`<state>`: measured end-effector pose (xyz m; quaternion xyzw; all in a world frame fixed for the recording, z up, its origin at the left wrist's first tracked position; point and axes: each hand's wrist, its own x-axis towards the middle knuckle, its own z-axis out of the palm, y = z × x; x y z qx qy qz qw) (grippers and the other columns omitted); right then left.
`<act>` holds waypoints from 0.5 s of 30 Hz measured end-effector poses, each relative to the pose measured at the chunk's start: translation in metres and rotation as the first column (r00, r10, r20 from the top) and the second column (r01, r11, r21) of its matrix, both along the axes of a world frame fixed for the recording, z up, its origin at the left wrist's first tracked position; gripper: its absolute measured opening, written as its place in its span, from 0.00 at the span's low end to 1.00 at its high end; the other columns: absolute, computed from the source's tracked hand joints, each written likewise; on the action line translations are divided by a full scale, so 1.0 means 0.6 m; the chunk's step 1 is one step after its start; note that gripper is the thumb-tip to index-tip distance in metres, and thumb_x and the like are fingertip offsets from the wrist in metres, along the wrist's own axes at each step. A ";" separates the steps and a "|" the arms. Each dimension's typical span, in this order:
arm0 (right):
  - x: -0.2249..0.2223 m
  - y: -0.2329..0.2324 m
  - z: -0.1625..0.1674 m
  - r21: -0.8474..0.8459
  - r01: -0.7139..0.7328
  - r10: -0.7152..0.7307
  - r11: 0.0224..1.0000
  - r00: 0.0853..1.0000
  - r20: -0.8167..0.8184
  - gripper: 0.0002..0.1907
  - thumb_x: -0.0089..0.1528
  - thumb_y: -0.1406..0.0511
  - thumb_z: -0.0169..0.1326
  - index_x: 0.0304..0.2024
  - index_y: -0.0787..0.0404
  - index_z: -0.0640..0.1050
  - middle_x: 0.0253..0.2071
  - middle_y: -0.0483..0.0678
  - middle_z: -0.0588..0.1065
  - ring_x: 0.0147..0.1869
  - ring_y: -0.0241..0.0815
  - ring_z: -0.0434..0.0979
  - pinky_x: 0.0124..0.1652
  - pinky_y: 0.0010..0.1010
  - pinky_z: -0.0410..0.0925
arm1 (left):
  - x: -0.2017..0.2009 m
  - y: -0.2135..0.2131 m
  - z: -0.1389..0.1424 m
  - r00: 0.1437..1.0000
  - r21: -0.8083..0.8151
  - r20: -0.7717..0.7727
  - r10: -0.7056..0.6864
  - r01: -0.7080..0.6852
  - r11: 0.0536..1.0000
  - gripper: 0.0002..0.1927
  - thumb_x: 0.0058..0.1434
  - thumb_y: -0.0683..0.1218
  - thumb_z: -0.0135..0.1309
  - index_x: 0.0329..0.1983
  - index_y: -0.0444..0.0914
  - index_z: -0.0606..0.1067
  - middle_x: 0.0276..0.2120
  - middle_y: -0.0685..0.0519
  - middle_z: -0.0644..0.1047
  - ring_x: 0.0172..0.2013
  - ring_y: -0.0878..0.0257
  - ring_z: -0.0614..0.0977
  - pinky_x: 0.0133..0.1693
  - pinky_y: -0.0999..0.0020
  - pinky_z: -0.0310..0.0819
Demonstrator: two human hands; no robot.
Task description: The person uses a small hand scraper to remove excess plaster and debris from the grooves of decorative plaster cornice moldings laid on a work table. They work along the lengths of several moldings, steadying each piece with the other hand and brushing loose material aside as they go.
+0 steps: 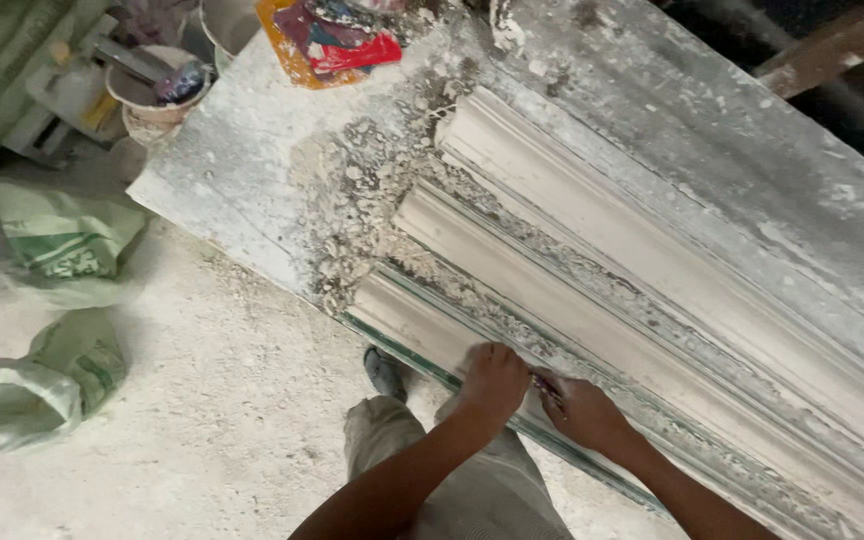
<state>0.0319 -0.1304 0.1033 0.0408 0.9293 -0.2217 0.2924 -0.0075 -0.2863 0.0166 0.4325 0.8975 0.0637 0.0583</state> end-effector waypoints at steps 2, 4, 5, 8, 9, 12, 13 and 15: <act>-0.055 -0.064 -0.027 -0.038 -0.062 0.056 0.997 0.990 -0.128 0.27 0.62 0.60 0.51 0.66 0.49 0.70 0.35 0.60 0.80 0.36 0.59 0.80 0.36 0.51 0.72 | -0.052 -0.066 -0.009 0.981 -0.087 0.132 0.139 -0.129 0.988 0.13 0.66 0.49 0.53 0.45 0.36 0.80 0.45 0.42 0.78 0.53 0.44 0.75 0.53 0.40 0.67; -0.135 -0.155 -0.060 -0.059 -0.050 0.045 0.997 0.996 -0.082 0.22 0.65 0.59 0.48 0.62 0.52 0.72 0.35 0.61 0.78 0.36 0.60 0.80 0.37 0.50 0.73 | -0.122 -0.171 -0.017 0.932 0.050 -0.245 0.268 -0.264 0.963 0.14 0.56 0.46 0.59 0.44 0.36 0.80 0.48 0.41 0.79 0.53 0.50 0.76 0.58 0.53 0.69; -0.178 -0.204 -0.075 -0.128 -0.082 0.057 0.988 0.981 -0.187 0.18 0.68 0.59 0.47 0.58 0.56 0.74 0.37 0.61 0.79 0.38 0.61 0.80 0.40 0.53 0.72 | -0.164 -0.209 -0.020 0.942 -0.065 -0.096 0.321 -0.328 0.942 0.18 0.52 0.45 0.64 0.47 0.36 0.79 0.50 0.41 0.78 0.53 0.50 0.76 0.57 0.56 0.69; -0.228 -0.259 -0.078 -0.115 -0.059 0.031 0.992 0.973 -0.228 0.19 0.68 0.59 0.48 0.60 0.53 0.75 0.38 0.62 0.79 0.41 0.64 0.79 0.42 0.55 0.71 | -0.211 -0.256 -0.021 0.927 -0.174 -0.057 0.371 -0.375 0.910 0.25 0.55 0.54 0.65 0.47 0.31 0.78 0.51 0.37 0.77 0.54 0.48 0.76 0.58 0.54 0.69; -0.217 -0.247 -0.067 -0.119 -0.019 0.004 0.993 0.992 -0.128 0.21 0.67 0.59 0.47 0.62 0.52 0.73 0.37 0.62 0.79 0.39 0.64 0.79 0.41 0.55 0.71 | -0.205 -0.244 -0.018 0.940 -0.209 -0.140 0.312 -0.336 0.918 0.24 0.56 0.53 0.64 0.48 0.32 0.78 0.51 0.37 0.78 0.53 0.48 0.77 0.57 0.53 0.70; -0.146 -0.165 -0.029 -0.026 0.022 -0.019 0.999 0.996 0.089 0.26 0.67 0.57 0.44 0.68 0.48 0.67 0.35 0.60 0.79 0.35 0.60 0.81 0.38 0.52 0.74 | -0.137 -0.150 -0.006 0.984 -0.289 -0.035 0.177 -0.180 0.940 0.24 0.55 0.52 0.60 0.50 0.32 0.77 0.52 0.36 0.77 0.51 0.46 0.77 0.51 0.50 0.70; -0.114 -0.136 -0.017 0.042 0.028 -0.035 0.999 0.985 0.170 0.26 0.67 0.56 0.43 0.69 0.47 0.65 0.35 0.58 0.79 0.35 0.59 0.82 0.36 0.50 0.75 | -0.102 -0.115 0.002 0.984 -0.231 0.008 0.178 -0.171 0.958 0.22 0.59 0.51 0.59 0.50 0.31 0.77 0.51 0.36 0.77 0.52 0.45 0.77 0.51 0.47 0.70; -0.073 -0.094 -0.003 0.032 -0.019 0.018 0.999 1.000 0.020 0.26 0.65 0.57 0.48 0.67 0.51 0.69 0.32 0.58 0.81 0.34 0.57 0.81 0.37 0.50 0.73 | -0.068 -0.077 0.015 0.983 -0.111 0.041 0.182 -0.176 0.978 0.20 0.63 0.51 0.57 0.51 0.31 0.78 0.52 0.37 0.78 0.54 0.44 0.77 0.53 0.46 0.69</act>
